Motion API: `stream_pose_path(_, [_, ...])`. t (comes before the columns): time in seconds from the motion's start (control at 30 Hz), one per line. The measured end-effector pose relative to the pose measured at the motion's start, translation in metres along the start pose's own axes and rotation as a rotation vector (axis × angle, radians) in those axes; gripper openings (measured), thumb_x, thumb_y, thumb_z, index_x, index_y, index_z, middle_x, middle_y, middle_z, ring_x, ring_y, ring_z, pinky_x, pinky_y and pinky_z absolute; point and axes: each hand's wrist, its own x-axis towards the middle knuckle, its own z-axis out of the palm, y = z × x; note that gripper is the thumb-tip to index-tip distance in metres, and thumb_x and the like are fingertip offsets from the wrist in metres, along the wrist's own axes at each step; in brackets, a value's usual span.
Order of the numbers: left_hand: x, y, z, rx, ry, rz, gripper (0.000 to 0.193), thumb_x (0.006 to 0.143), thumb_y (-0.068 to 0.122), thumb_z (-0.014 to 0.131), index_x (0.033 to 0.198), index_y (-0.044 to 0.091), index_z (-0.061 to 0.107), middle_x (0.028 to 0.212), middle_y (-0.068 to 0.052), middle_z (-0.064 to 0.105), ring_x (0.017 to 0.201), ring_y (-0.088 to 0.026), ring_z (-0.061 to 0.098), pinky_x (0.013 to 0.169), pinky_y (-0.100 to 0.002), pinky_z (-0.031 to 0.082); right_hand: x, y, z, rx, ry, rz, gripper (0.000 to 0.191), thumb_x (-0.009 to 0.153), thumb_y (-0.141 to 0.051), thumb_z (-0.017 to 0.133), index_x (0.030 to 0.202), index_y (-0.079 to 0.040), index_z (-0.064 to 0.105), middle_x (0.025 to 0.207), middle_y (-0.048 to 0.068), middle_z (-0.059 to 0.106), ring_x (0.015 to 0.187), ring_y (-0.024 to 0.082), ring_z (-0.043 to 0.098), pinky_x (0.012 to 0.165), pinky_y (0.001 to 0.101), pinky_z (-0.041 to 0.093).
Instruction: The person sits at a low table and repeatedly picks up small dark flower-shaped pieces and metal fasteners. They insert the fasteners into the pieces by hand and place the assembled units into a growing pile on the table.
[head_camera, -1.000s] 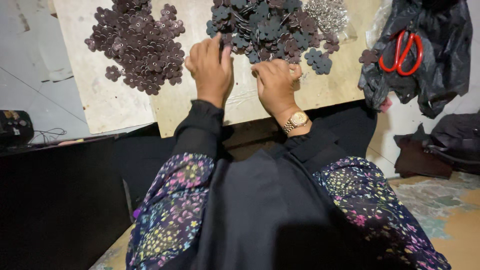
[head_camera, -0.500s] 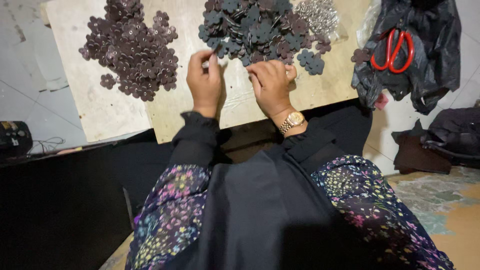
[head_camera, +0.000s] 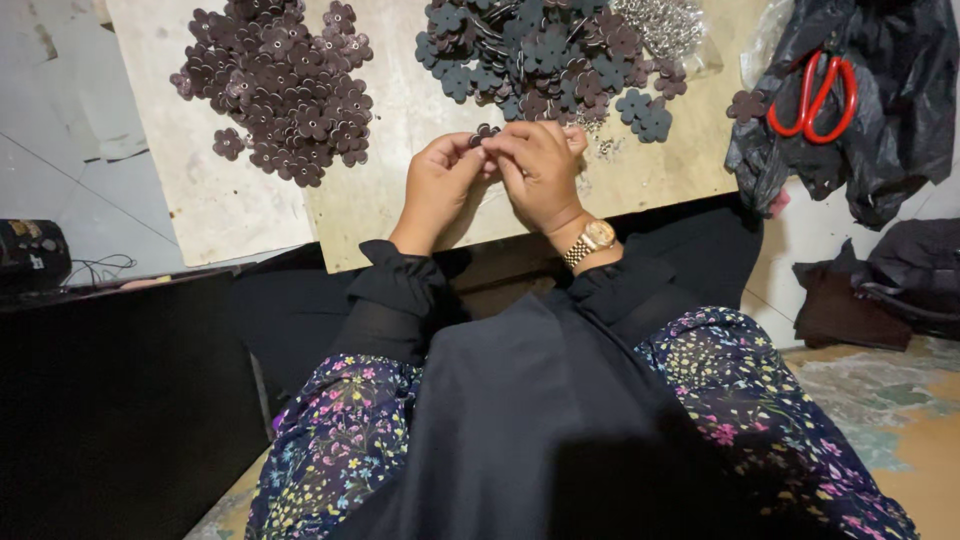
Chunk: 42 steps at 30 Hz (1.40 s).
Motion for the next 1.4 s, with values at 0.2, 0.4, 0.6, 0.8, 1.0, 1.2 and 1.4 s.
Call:
stream_pose_path(0.2, [0.002,-0.003,-0.002,0.085,-0.042,0.029,0.017,0.103,0.003,0.062,0.117,-0.006,0.066,0.099,-0.008,0.072,0.087,-0.012,0.068,0.084,-0.03,0.06,0.003,0.006,-0.001,-0.014,-0.021,0.021,0.018,0.089,-0.013,0.079,0.104,-0.023,0.079,0.103,-0.005,0.068,0.097,0.017,0.061,0.096,0.0408,0.031])
stream_pose_path(0.4, [0.004,-0.006,-0.006,0.136,-0.038,0.046,0.018,0.102,0.003,0.061,0.117,-0.006,0.066,0.101,-0.008,0.073,0.088,-0.012,0.069,0.083,-0.028,0.06,0.002,0.007,0.002,0.016,0.009,0.037,0.009,0.092,-0.016,0.079,0.098,-0.018,0.074,0.107,-0.001,0.068,0.101,0.019,0.062,0.098,0.0403,0.03])
stream_pose_path(0.6, [0.003,-0.01,-0.008,0.186,-0.037,0.049,0.019,0.103,0.003,0.06,0.118,-0.006,0.066,0.103,-0.008,0.073,0.09,-0.011,0.07,0.084,-0.028,0.06,0.002,0.007,0.0,0.026,-0.02,0.025,0.007,0.092,-0.015,0.077,0.097,-0.017,0.073,0.108,0.0,0.068,0.102,0.019,0.062,0.098,0.0408,0.03])
stream_pose_path(0.8, [0.003,-0.015,-0.007,0.29,-0.044,0.113,0.019,0.105,0.004,0.059,0.12,-0.005,0.066,0.102,-0.006,0.072,0.091,-0.011,0.069,0.085,-0.027,0.058,0.001,0.012,0.0,0.155,0.0,0.029,0.013,0.094,-0.014,0.076,0.103,-0.015,0.067,0.109,0.001,0.069,0.102,0.019,0.063,0.1,0.0382,0.033])
stream_pose_path(1.0, [-0.008,-0.01,0.007,0.504,0.038,0.25,0.02,0.101,0.006,0.061,0.118,-0.002,0.069,0.105,-0.006,0.075,0.094,-0.012,0.071,0.085,-0.026,0.059,-0.003,0.016,0.004,0.166,-0.028,0.143,0.019,0.091,-0.014,0.08,0.105,-0.013,0.066,0.088,-0.003,0.066,0.08,0.015,0.06,0.095,0.037,0.034])
stream_pose_path(1.2, [-0.016,0.004,0.018,0.858,0.119,0.437,0.019,0.097,0.009,0.067,0.113,0.005,0.076,0.104,-0.011,0.077,0.094,-0.019,0.075,0.085,-0.029,0.059,-0.004,0.015,0.002,0.184,0.003,0.136,0.017,0.09,-0.012,0.078,0.102,-0.014,0.067,0.09,-0.003,0.068,0.08,0.015,0.06,0.094,0.0362,0.034])
stream_pose_path(1.4, [-0.014,0.002,0.017,0.804,0.123,0.458,0.015,0.096,0.01,0.069,0.11,0.005,0.074,0.103,-0.011,0.075,0.092,-0.02,0.074,0.083,-0.029,0.058,-0.005,0.014,-0.003,0.121,0.002,0.083,0.012,0.094,-0.01,0.074,0.104,-0.017,0.073,0.094,-0.005,0.072,0.087,0.014,0.066,0.099,0.0367,0.036])
